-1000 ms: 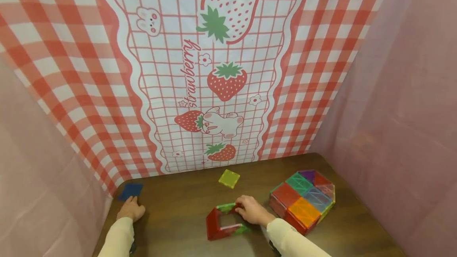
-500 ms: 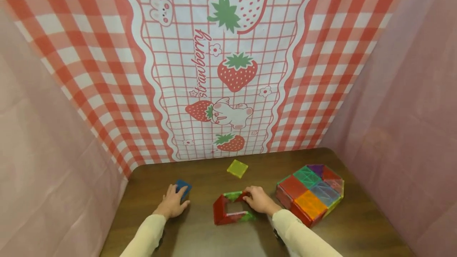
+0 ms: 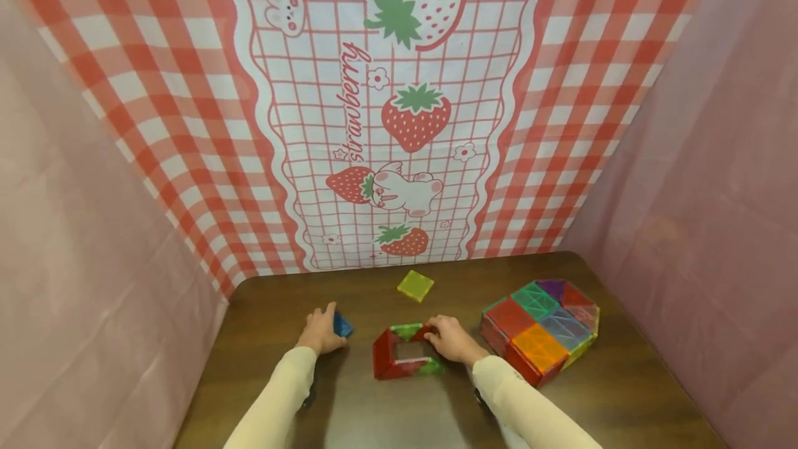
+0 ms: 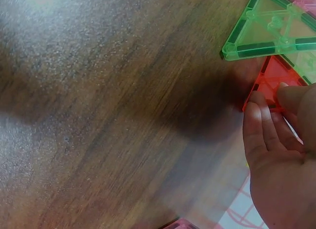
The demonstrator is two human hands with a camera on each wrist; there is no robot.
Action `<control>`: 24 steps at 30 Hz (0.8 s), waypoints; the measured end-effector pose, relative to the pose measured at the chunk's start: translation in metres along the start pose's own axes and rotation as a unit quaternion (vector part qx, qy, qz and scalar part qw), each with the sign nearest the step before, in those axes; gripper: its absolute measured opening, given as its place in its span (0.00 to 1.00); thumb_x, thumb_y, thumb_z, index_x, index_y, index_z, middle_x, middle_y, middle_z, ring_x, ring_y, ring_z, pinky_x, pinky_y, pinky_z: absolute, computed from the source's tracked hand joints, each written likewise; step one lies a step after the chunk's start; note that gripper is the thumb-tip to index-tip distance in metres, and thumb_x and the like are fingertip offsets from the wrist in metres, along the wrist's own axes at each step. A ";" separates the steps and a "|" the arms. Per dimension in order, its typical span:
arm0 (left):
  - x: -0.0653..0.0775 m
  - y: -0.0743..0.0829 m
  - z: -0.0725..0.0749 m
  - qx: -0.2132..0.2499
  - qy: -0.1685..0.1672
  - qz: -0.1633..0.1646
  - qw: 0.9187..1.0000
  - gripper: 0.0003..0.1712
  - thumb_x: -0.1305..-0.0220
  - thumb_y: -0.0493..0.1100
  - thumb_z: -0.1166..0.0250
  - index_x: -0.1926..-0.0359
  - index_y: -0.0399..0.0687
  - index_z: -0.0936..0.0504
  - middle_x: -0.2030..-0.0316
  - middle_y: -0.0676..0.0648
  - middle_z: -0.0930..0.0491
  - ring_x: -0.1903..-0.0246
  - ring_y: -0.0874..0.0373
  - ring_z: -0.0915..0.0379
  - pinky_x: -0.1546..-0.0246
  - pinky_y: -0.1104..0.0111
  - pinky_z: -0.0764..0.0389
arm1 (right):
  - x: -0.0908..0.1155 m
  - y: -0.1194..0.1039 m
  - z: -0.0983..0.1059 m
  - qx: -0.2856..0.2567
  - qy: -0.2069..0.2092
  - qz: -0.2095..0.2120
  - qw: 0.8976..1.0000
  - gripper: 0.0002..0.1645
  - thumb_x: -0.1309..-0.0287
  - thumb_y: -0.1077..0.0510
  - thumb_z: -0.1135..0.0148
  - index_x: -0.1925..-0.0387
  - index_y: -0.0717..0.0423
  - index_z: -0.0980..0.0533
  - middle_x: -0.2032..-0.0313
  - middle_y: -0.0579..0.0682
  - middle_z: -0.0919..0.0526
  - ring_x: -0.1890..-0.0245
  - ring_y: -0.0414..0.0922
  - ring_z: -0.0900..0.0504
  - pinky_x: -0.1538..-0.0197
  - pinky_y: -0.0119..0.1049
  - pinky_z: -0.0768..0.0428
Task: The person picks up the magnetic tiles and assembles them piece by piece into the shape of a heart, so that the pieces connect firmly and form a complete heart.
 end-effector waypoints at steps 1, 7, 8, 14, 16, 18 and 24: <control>-0.002 0.009 0.003 0.009 -0.007 -0.021 1.000 0.51 0.50 0.44 0.24 0.27 0.42 0.38 0.41 0.27 0.30 0.43 0.33 0.32 0.48 0.41 0.22 | -0.001 0.001 0.001 -0.002 -0.001 -0.003 1.000 0.08 0.41 0.64 0.31 0.60 0.65 0.17 0.67 0.55 0.16 0.67 0.47 0.17 0.64 0.38 0.18; 0.000 0.079 0.013 0.069 -0.069 -0.173 0.980 0.51 0.45 0.46 0.26 0.24 0.47 0.41 0.33 0.36 0.30 0.36 0.40 0.32 0.40 0.47 0.24 | -0.001 0.005 0.001 -0.004 -0.005 -0.011 1.000 0.08 0.40 0.64 0.31 0.59 0.64 0.16 0.65 0.55 0.15 0.63 0.51 0.16 0.60 0.44 0.17; 0.002 0.089 0.013 0.069 -0.079 -0.190 0.976 0.51 0.44 0.46 0.26 0.23 0.48 0.41 0.33 0.37 0.29 0.35 0.41 0.33 0.39 0.48 0.24 | -0.001 0.005 0.002 -0.005 -0.003 -0.006 1.000 0.08 0.40 0.64 0.31 0.59 0.63 0.16 0.65 0.54 0.15 0.63 0.51 0.16 0.60 0.45 0.17; 0.013 0.133 0.009 0.008 -0.116 -0.240 0.964 0.51 0.46 0.48 0.25 0.24 0.50 0.39 0.37 0.42 0.27 0.41 0.50 0.29 0.47 0.59 0.20 | -0.003 0.004 0.002 -0.009 -0.003 0.004 1.000 0.05 0.42 0.66 0.32 0.63 0.63 0.17 0.67 0.54 0.15 0.65 0.49 0.16 0.60 0.43 0.17; 0.015 0.138 0.005 -0.014 -0.121 -0.240 0.963 0.50 0.45 0.48 0.24 0.24 0.50 0.39 0.38 0.42 0.27 0.43 0.52 0.29 0.48 0.61 0.20 | -0.003 0.004 0.002 -0.008 -0.008 0.004 1.000 0.05 0.42 0.67 0.33 0.63 0.63 0.17 0.67 0.54 0.16 0.65 0.48 0.17 0.61 0.43 0.17; 0.016 0.140 0.000 -0.029 -0.123 -0.236 0.963 0.49 0.44 0.48 0.24 0.25 0.49 0.38 0.37 0.43 0.27 0.43 0.52 0.29 0.48 0.62 0.21 | -0.004 0.004 0.002 -0.005 -0.015 0.008 1.000 0.05 0.43 0.68 0.34 0.63 0.63 0.17 0.67 0.53 0.16 0.66 0.48 0.17 0.61 0.42 0.17; 0.021 0.138 -0.011 -0.046 -0.122 -0.236 0.963 0.49 0.45 0.50 0.24 0.26 0.48 0.37 0.36 0.45 0.26 0.42 0.53 0.30 0.46 0.62 0.22 | -0.003 0.003 0.001 -0.003 -0.018 0.015 1.000 0.06 0.43 0.68 0.34 0.63 0.63 0.17 0.68 0.53 0.16 0.66 0.46 0.18 0.62 0.40 0.18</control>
Point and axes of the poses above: each hand's wrist, its own x-axis away from the middle knuckle, its own z-axis out of the back of the hand, y = z × x, the point moved 3 cm from there along -x, towards the middle knuckle
